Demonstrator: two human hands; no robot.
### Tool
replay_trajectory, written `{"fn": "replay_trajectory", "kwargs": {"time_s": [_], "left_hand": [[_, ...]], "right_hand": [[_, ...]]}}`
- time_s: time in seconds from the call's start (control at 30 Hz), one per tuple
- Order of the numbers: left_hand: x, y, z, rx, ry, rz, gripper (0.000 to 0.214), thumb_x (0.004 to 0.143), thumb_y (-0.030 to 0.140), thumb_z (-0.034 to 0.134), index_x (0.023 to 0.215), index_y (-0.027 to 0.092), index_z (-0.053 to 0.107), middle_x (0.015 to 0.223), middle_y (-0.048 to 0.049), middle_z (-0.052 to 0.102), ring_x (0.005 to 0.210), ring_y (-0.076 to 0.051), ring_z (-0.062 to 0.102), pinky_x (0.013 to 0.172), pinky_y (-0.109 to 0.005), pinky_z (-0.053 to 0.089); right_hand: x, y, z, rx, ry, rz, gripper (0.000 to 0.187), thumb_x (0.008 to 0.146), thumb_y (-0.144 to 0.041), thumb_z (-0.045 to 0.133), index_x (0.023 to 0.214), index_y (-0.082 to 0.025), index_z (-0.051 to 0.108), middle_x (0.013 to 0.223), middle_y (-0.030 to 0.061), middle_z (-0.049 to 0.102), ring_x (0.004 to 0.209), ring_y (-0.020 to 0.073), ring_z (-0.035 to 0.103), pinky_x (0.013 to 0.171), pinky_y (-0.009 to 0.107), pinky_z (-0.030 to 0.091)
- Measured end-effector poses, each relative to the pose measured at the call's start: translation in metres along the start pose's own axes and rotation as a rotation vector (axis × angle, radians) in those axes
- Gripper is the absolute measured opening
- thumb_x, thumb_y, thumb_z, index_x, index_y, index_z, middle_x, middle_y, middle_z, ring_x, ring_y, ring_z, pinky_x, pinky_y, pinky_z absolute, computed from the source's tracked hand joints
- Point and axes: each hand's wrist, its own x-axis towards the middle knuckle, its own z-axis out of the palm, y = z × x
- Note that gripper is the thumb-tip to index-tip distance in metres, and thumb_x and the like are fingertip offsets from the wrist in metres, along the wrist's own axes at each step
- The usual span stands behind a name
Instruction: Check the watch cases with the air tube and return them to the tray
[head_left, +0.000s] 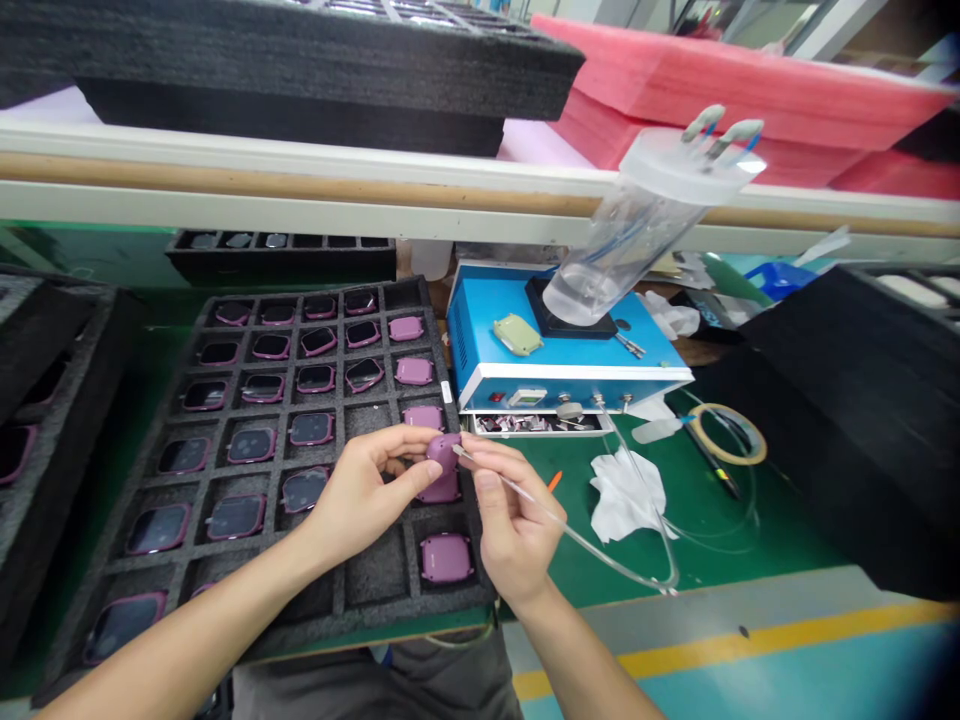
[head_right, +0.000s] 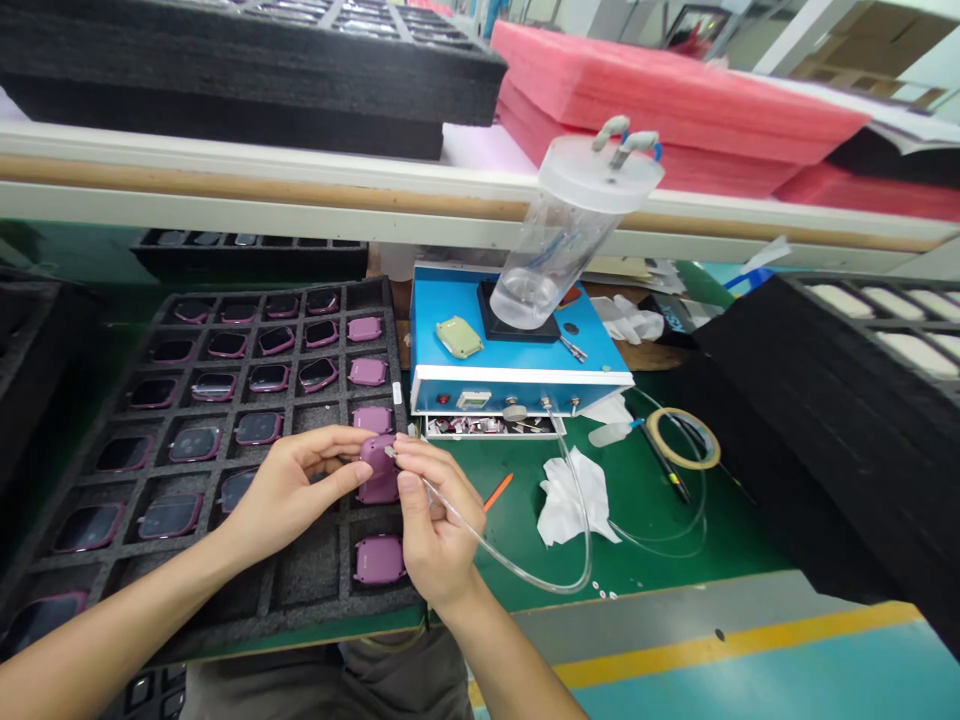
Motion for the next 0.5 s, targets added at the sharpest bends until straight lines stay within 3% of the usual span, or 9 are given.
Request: {"fn": "replay_trajectory", "kwargs": {"time_s": [0.23,0.37,0.43,0.5], "left_hand": [[-0.002,-0.003,0.002,0.014,-0.001,0.013,0.033,0.083,0.030,0.079,0.112,0.015,0.077,0.109,-0.0099,0.083,0.098,-0.024,0.079,0.080,-0.031,0.060],[-0.003,0.005,-0.002,0.133,-0.006,0.080,0.029,0.090,0.028,0.072,0.115,0.015,0.077,0.110,-0.0108,0.083,0.098,-0.025,0.079,0.080,-0.032,0.061],[0.013,0.015,-0.010,0.299,-0.013,0.176,0.027,0.094,0.024,0.064,0.116,0.015,0.077,0.113,-0.0107,0.082,0.100,-0.024,0.078,0.085,-0.033,0.061],[0.045,0.027,-0.023,0.568,0.013,0.304,0.029,0.097,0.017,0.057,0.118,0.015,0.076,0.118,-0.0103,0.081,0.105,-0.023,0.077,0.093,-0.033,0.059]], "right_hand": [[0.000,0.000,-0.001,-0.014,-0.011,-0.012,0.024,0.100,-0.013,0.060,0.113,-0.026,0.075,0.117,0.0073,0.077,0.114,0.0241,0.075,0.100,0.048,0.065],[-0.003,-0.001,-0.001,-0.013,-0.001,-0.024,0.024,0.099,-0.012,0.061,0.114,-0.025,0.075,0.120,0.0086,0.077,0.115,0.0252,0.075,0.097,0.048,0.066],[-0.006,-0.001,-0.002,-0.008,0.023,-0.035,0.025,0.099,-0.012,0.061,0.114,-0.024,0.075,0.120,0.0095,0.077,0.115,0.0261,0.075,0.095,0.048,0.067],[-0.008,-0.001,-0.003,-0.001,0.036,-0.041,0.025,0.098,-0.011,0.061,0.114,-0.024,0.075,0.119,0.0096,0.077,0.113,0.0259,0.075,0.092,0.047,0.068]]}}
